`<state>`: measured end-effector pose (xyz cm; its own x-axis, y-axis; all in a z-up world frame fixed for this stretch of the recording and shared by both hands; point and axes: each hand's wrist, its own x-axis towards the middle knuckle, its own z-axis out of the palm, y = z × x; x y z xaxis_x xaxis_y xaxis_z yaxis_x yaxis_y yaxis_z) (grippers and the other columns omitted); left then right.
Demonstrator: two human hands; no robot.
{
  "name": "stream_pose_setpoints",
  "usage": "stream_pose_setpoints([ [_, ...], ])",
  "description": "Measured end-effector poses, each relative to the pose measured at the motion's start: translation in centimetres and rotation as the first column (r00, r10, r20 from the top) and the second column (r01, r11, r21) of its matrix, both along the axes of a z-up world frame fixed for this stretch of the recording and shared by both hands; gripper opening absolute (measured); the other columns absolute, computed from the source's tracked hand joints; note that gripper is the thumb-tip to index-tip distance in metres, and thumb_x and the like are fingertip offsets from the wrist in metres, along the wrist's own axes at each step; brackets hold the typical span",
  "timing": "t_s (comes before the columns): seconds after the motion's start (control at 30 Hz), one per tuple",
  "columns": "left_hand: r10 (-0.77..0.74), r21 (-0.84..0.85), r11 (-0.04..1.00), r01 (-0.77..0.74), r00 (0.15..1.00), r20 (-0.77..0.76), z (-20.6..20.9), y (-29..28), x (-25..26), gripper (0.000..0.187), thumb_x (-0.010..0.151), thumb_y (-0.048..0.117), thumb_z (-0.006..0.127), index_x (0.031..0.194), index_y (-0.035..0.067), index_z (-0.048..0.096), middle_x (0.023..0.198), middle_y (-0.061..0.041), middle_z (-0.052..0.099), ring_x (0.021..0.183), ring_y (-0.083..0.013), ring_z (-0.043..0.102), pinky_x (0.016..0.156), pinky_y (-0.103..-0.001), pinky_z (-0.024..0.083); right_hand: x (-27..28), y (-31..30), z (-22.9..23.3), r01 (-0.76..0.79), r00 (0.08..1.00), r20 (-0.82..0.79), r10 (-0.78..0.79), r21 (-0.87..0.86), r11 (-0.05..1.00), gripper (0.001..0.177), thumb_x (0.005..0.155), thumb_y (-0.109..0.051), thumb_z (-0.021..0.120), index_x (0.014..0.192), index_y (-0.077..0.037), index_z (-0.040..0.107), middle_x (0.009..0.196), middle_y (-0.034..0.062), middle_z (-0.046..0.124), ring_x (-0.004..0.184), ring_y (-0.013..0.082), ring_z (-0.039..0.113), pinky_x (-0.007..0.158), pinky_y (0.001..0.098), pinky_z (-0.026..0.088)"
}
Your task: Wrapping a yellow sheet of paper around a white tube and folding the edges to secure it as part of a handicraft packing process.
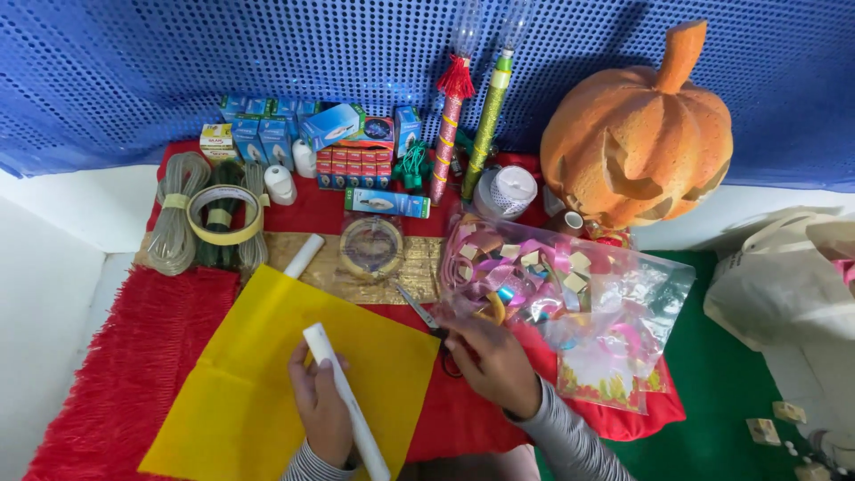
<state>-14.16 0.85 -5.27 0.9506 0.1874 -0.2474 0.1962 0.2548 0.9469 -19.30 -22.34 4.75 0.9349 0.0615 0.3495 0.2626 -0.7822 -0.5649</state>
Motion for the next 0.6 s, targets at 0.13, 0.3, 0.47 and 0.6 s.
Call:
stream_pose_setpoints([
  [0.13, 0.150, -0.092, 0.984, -0.149, 0.989, 0.006, 0.9, -0.8, -1.4, 0.042, 0.100, 0.015, 0.041, 0.140, 0.006, 0.044, 0.086, -0.018, 0.059, 0.086, -0.0239, 0.056, 0.089, -0.037, 0.043, -4.6, 3.3, -0.1, 0.064, 0.996, -0.071, -0.056, 0.101, 0.993, 0.027, 0.100, -0.021, 0.058, 0.117, -0.006, 0.072, 0.099, 0.0095, 0.078, 0.081, 0.0250, 0.073, 0.073, 0.0389, 0.061],
  [0.3, 0.117, -0.088, 0.989, -0.119, 0.993, -0.024, 1.4, -0.6, -1.3, 0.037, 0.104, 0.017, 0.037, 0.140, 0.008, 0.042, 0.090, -0.018, 0.060, 0.091, -0.0233, 0.054, 0.092, -0.035, 0.038, -6.6, 6.3, -2.5, -0.096, 0.966, -0.234, 0.111, 0.072, 0.993, 0.034, 0.102, -0.027, 0.060, 0.128, -0.007, 0.068, 0.128, 0.0126, 0.071, 0.116, 0.0311, 0.065, 0.099, 0.0441, 0.050],
  [0.47, 0.069, -0.080, 0.993, -0.084, 0.982, -0.176, 4.1, -0.3, -1.2, 0.040, 0.100, 0.018, 0.039, 0.138, 0.009, 0.046, 0.088, -0.016, 0.062, 0.083, -0.0213, 0.051, 0.081, -0.034, 0.038, -5.7, 6.5, -4.2, -0.064, 0.975, -0.217, 0.044, -0.083, 0.994, 0.036, 0.102, -0.030, 0.062, 0.129, -0.008, 0.067, 0.132, 0.0096, 0.068, 0.118, 0.0277, 0.064, 0.096, 0.0423, 0.045],
  [0.6, 0.011, -0.148, 0.988, -0.040, 0.982, -0.189, 4.0, -0.2, -1.7, 0.045, 0.103, 0.020, 0.044, 0.147, 0.014, 0.046, 0.092, -0.019, 0.066, 0.090, -0.0224, 0.059, 0.092, -0.034, 0.042, -4.7, 5.5, -3.2, -0.123, 0.934, -0.349, 0.075, -0.115, 0.986, 0.040, 0.096, -0.029, 0.068, 0.132, -0.013, 0.064, 0.139, 0.0073, 0.063, 0.125, 0.0270, 0.059, 0.099, 0.0442, 0.044],
])
